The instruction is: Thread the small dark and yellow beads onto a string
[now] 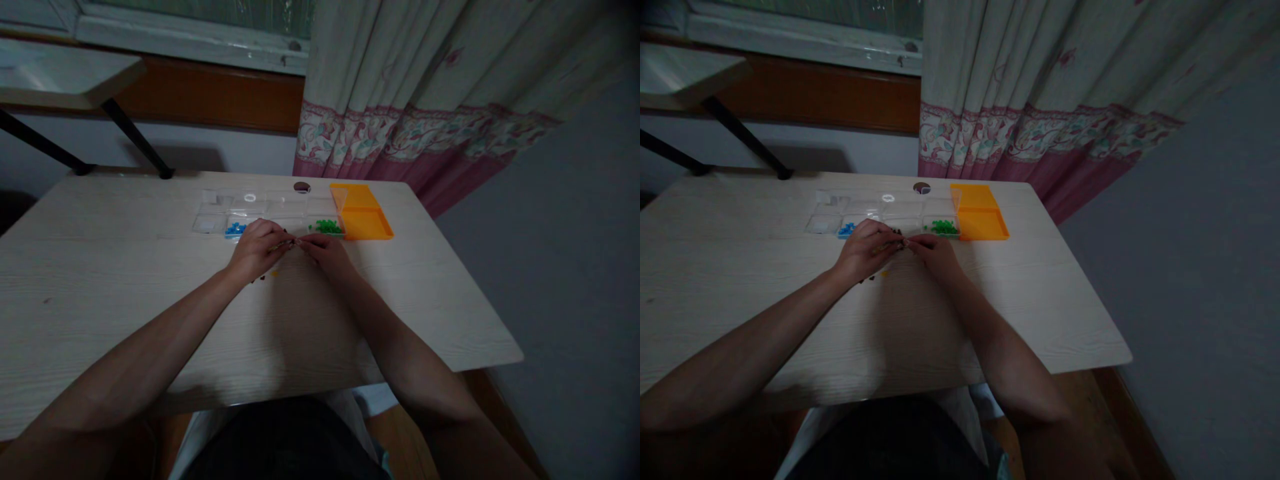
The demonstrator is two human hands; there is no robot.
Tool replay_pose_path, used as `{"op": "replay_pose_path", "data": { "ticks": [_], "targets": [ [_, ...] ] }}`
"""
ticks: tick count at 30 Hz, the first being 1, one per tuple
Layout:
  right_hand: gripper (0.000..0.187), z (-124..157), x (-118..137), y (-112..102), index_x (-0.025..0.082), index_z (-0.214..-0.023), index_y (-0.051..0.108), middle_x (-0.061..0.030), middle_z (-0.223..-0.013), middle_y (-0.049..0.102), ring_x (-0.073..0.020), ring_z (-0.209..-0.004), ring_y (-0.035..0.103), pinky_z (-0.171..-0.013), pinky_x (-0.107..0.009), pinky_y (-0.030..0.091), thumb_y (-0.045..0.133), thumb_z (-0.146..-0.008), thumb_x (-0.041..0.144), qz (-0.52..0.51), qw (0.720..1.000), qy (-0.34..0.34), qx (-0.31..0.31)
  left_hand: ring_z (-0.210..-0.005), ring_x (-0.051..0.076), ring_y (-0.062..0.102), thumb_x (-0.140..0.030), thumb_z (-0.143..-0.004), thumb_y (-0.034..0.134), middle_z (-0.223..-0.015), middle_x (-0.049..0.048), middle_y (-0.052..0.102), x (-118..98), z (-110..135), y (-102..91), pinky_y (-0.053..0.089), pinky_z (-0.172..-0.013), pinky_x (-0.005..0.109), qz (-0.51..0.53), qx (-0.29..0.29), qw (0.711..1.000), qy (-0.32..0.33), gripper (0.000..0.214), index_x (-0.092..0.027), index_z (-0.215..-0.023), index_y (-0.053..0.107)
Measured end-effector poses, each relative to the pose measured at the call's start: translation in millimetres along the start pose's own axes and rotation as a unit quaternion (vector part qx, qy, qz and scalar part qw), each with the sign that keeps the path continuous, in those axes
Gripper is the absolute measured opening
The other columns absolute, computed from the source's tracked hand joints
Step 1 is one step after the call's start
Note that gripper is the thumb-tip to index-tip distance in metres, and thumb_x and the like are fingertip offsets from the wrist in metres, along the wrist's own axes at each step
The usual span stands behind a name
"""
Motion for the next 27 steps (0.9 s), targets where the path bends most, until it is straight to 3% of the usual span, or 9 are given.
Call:
{"op": "replay_pose_path", "data": {
  "ticks": [27],
  "targets": [
    [0.039, 0.0, 2.4, -1.1, 0.017, -0.090, 0.074, 0.0040, -0.055, 0.050, -0.0094, -0.050, 0.040, -0.050, -0.023, 0.030, 0.063, -0.077, 0.052, 0.036, 0.999, -0.012, -0.007, -0.088, 0.019, 0.059, -0.037, -0.088, 0.064, -0.091, 0.0037, 0.066, 2.2, -1.3, -1.9, 0.045, -0.079, 0.035, -0.023, -0.013, 0.999, -0.023, 0.016, -0.024, -0.095, 0.071]
  ]
}}
Point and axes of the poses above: each hand's wrist, its own z-axis away from the middle knuckle, its own y-axis out of the palm, x = y × z, the point moved 7 cm from there along -z, towards the middle knuckle
